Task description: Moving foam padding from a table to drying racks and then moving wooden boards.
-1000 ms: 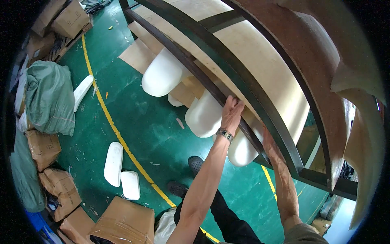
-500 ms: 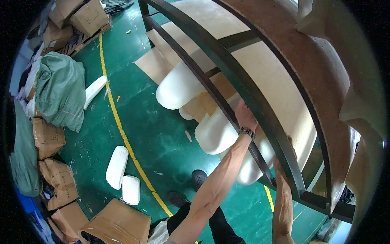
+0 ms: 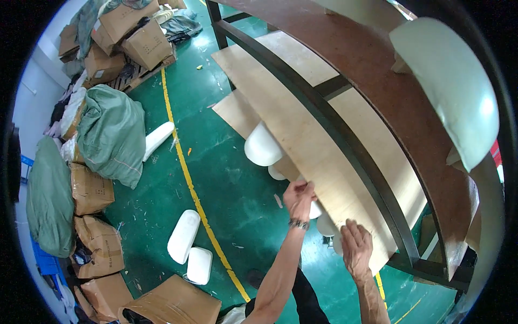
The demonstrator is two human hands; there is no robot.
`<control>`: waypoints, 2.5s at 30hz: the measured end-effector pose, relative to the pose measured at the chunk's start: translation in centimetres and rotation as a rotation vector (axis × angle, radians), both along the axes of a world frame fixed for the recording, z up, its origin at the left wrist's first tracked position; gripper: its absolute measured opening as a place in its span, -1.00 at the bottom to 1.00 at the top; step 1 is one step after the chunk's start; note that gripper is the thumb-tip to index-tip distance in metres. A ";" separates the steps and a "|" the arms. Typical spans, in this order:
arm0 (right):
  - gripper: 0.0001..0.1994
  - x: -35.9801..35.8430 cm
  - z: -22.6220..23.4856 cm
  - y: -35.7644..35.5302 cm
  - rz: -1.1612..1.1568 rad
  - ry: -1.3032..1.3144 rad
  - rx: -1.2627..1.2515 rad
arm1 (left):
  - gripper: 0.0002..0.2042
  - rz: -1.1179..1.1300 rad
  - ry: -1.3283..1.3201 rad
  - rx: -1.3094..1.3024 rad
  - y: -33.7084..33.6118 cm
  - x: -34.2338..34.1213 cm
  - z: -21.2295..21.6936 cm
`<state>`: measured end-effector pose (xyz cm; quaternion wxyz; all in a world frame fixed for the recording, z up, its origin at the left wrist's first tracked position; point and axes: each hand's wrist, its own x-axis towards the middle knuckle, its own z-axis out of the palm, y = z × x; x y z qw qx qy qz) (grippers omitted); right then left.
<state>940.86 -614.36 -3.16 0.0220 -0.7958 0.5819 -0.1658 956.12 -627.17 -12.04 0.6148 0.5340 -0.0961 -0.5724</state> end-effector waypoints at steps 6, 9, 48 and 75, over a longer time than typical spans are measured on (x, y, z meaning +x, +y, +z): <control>-0.47 -3.4 0.9 10.1 -0.617 -0.124 -0.065 | -0.86 0.006 -0.067 -0.099 5.6 8.1 2.8; -0.40 -5.3 1.7 12.2 -1.077 -0.553 0.224 | -0.87 0.003 -0.136 -0.126 9.2 13.4 3.5; -0.32 -0.1 -2.5 22.3 -0.699 -2.006 0.622 | -0.62 0.110 -0.338 -0.288 25.9 25.9 2.5; -0.40 -5.3 -1.9 17.2 -1.111 -1.692 0.241 | -0.46 -0.050 -0.044 -0.131 27.0 27.7 -1.1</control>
